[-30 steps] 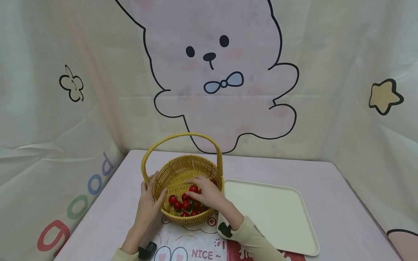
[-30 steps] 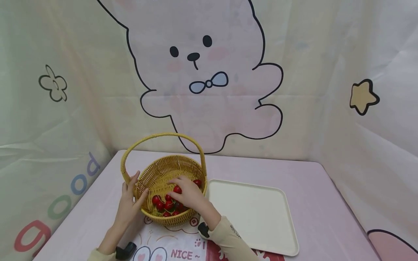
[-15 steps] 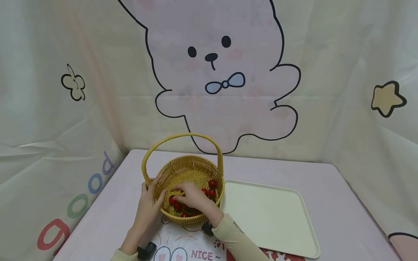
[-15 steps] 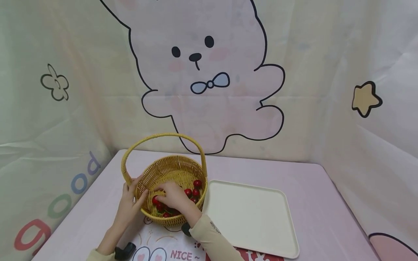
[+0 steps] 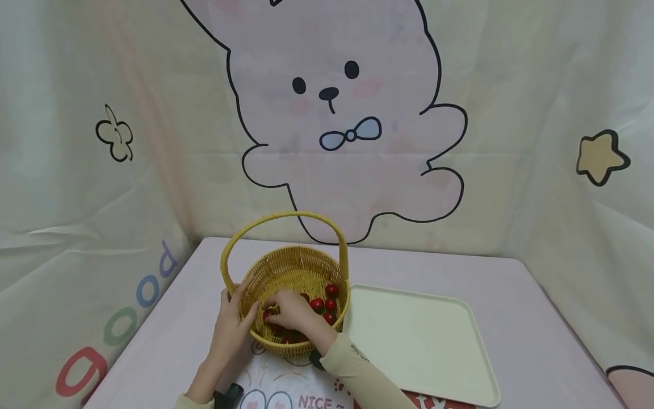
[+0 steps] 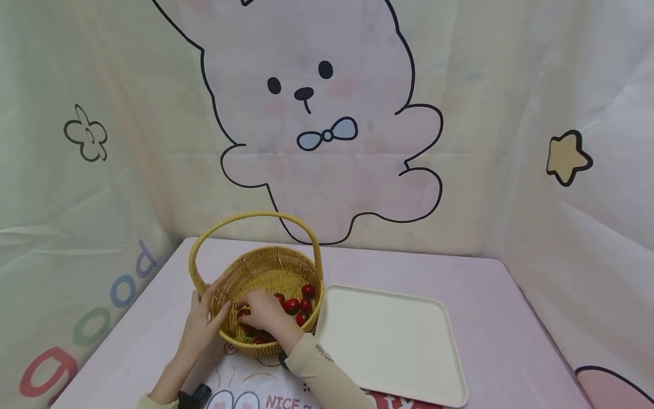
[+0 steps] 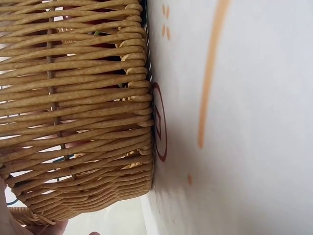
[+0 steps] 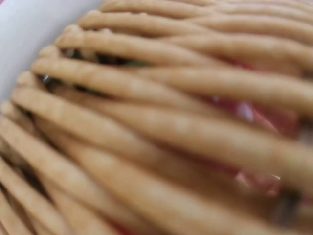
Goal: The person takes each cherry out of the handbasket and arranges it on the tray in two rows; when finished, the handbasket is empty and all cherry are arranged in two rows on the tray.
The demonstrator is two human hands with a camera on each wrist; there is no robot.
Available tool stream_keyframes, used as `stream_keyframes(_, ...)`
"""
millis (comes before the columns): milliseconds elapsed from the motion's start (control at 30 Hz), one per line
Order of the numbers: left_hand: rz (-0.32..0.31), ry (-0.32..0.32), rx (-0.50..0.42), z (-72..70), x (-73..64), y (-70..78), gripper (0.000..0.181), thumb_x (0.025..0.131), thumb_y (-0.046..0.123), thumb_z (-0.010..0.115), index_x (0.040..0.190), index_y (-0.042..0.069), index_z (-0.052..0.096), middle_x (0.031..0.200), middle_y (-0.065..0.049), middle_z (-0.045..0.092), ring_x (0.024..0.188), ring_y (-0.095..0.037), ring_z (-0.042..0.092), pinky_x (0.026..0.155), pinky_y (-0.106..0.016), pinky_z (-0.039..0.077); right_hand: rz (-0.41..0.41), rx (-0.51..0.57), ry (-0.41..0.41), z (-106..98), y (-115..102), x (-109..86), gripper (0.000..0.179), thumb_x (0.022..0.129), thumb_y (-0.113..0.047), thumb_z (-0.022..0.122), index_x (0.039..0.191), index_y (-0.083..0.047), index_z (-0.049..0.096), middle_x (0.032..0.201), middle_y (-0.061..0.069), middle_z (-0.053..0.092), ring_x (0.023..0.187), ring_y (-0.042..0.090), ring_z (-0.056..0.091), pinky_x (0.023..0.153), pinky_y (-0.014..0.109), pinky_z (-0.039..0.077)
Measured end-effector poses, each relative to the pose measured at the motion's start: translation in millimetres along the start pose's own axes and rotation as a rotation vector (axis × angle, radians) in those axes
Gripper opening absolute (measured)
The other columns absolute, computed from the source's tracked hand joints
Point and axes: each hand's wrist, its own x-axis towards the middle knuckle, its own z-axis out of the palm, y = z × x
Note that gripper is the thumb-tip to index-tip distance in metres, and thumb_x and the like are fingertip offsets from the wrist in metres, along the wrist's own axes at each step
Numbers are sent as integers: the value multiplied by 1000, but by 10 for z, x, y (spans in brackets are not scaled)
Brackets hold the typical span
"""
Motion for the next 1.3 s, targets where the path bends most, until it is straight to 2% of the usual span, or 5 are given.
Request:
stream_keyframes(433, -19, 10, 9, -23, -24, -2, 57, 87, 21, 64, 139, 28, 41, 120, -12, 38, 89, -31, 53, 64, -47, 47, 45, -30, -10, 47, -29, 49, 27, 80, -20, 73, 106, -14, 70, 101, -2, 68, 93, 10, 60, 76, 23, 48)
stream_keyframes(733, -17, 8, 13, -17, -33, -3, 57, 87, 21, 64, 139, 29, 41, 123, -13, 37, 90, -31, 53, 62, -42, 48, 62, 63, 46, -11, -33, 11, 36, 82, -19, 71, 117, -13, 65, 104, 2, 65, 93, 12, 60, 73, 23, 49)
stream_keyframes(933, -14, 8, 8, 1, -24, 1, 57, 87, 21, 64, 139, 29, 40, 122, -13, 38, 90, -33, 55, 62, -46, 48, 67, 71, 95, -40, -4, -15, 39, 82, -22, 71, 118, -11, 64, 112, 5, 60, 101, 17, 58, 78, 28, 50)
stream_keyframes(1067, -18, 3, 4, 9, -29, 11, 57, 88, 21, 64, 139, 27, 41, 122, -13, 37, 89, -34, 56, 61, -47, 48, 49, 129, 126, -63, 18, -56, 34, 82, -20, 71, 114, -10, 66, 102, 3, 58, 87, 13, 56, 68, 21, 46)
stream_keyframes(1300, -33, -4, 8, 1, -31, 25, 57, 87, 19, 64, 139, 29, 40, 122, -14, 38, 92, -35, 57, 64, -49, 48, 39, 278, 158, -64, 92, -134, 30, 82, -14, 70, 111, -11, 63, 106, 2, 61, 87, 10, 58, 71, 19, 47)
